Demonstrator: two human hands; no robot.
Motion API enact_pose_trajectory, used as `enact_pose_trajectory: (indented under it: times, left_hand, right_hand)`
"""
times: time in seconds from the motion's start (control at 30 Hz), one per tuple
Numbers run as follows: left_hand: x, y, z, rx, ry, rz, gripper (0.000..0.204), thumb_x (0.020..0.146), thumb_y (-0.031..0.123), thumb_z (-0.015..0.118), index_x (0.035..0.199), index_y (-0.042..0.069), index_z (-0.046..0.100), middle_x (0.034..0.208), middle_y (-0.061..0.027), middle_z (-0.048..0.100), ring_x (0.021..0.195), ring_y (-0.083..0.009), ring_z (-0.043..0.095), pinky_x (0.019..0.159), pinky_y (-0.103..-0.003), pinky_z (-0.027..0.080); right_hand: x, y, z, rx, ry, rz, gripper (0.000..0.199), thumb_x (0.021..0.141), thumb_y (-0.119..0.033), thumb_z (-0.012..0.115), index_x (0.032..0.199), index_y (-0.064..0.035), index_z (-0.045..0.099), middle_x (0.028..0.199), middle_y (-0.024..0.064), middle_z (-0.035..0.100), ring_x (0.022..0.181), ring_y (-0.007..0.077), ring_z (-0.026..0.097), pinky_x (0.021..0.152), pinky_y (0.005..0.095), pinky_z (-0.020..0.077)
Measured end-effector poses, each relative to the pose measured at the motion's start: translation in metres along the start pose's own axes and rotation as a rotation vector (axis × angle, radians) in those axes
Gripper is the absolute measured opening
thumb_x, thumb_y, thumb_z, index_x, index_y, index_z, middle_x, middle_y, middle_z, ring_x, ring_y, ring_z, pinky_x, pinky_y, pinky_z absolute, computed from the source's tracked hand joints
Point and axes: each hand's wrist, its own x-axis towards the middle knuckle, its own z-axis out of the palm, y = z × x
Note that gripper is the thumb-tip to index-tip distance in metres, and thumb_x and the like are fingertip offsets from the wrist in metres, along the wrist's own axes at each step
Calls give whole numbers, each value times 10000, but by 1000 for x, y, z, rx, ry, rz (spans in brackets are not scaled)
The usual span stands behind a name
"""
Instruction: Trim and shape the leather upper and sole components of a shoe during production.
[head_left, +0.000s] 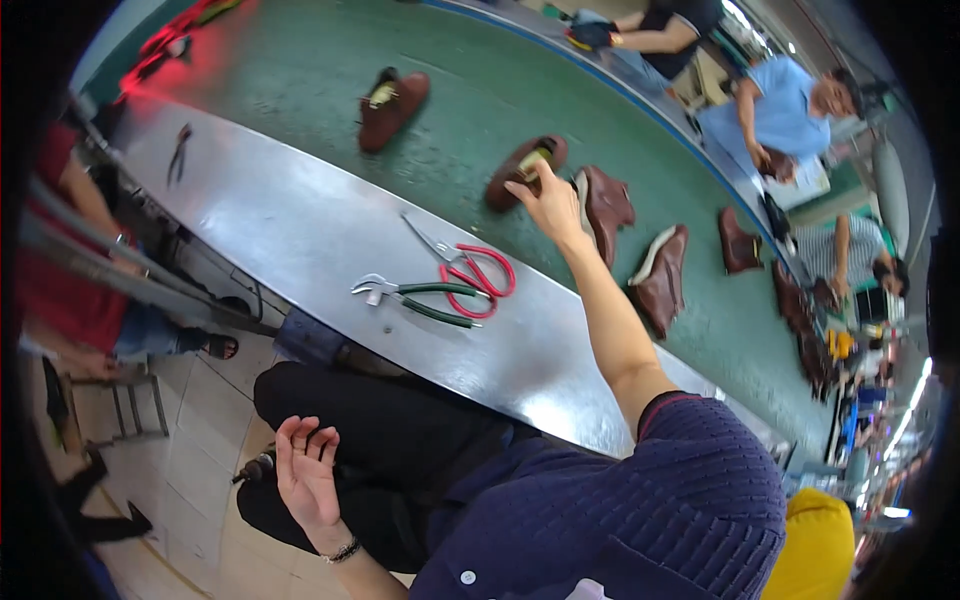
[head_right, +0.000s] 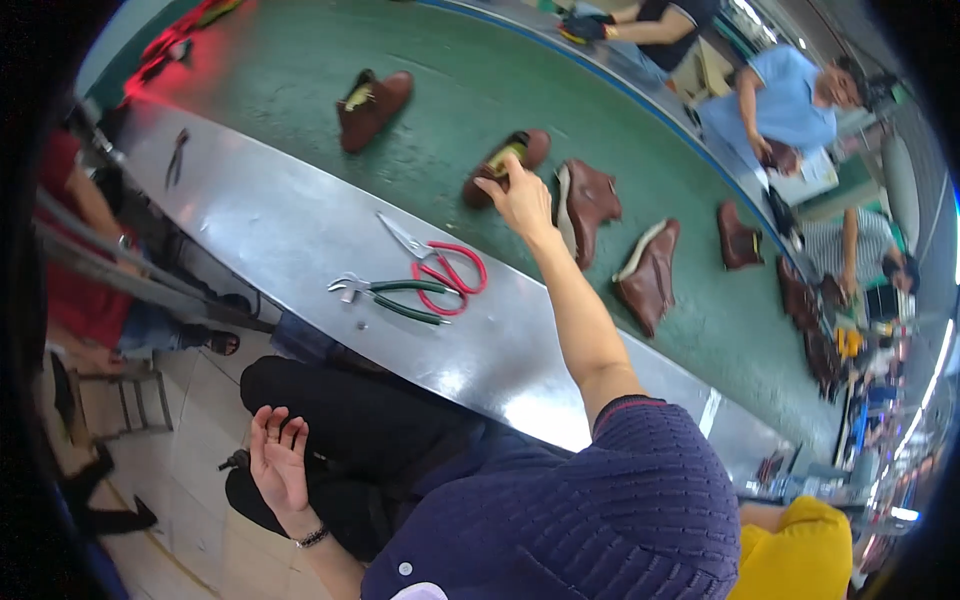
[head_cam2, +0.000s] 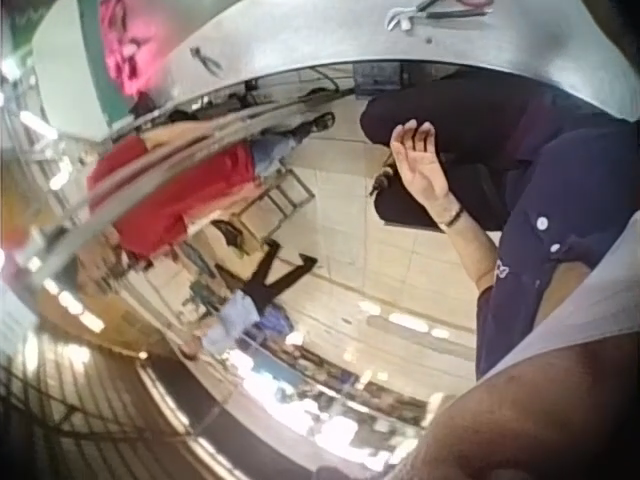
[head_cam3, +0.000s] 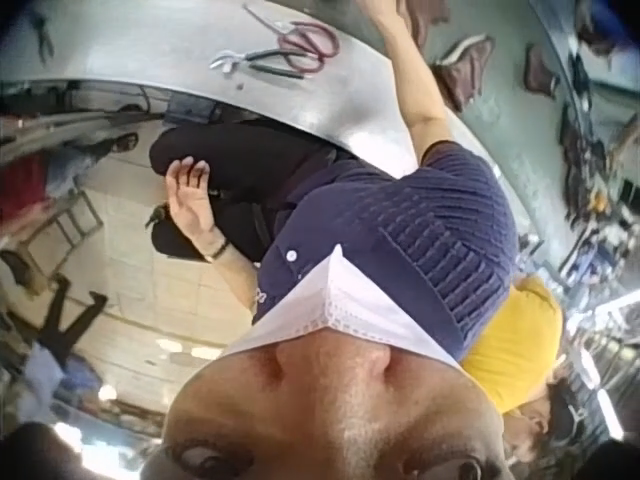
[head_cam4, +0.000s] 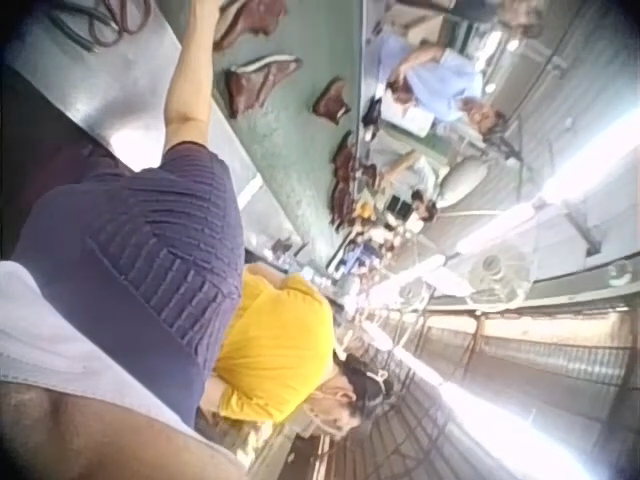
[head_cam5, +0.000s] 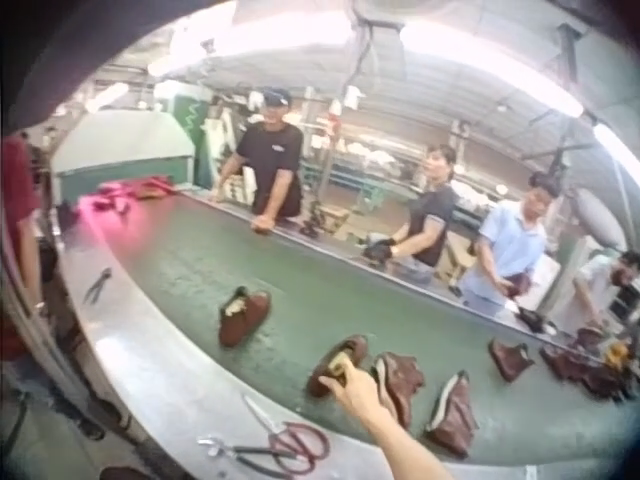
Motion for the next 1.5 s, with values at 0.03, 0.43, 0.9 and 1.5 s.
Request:
enact_pose_trajectory:
  times: [0.03,0.43,0.9,1.5]
  left_hand:
    - [-8,1,0,28,28,22,339,1022,280,429,1232,33,526,1160,-131,596,1010,-275,600,960,-429,453]
    - [-52,32,45,582,26,226,539,892,169,661,1355,-2,443,1243,-143,579,1088,-231,592,985,-368,446]
    - [-121,-13,19,796,51,502,1030,686,0,791,1525,72,198,1529,-125,323,1377,-218,363,1117,-339,301]
    - [-106,-32,10,482,267,311,1071,756,179,826,1540,81,103,1483,-96,361,1330,-161,390,1095,-332,327]
  right_hand:
    - [6,9,9,17,36,-35,372,814,-376,707,1011,-81,599,741,149,651,738,344,644,646,443,482]
    - [-23,-154,-132,1032,-205,-218,252,926,-217,634,753,-88,503,617,-29,483,510,53,454,460,204,332]
    - [-174,-327,-18,1156,-1534,-332,270,961,-256,600,750,-103,529,626,-73,480,489,6,400,419,174,294]
    - [-201,-287,27,1043,-1383,-392,404,995,-185,512,1372,-49,466,902,12,594,822,79,570,740,233,478]
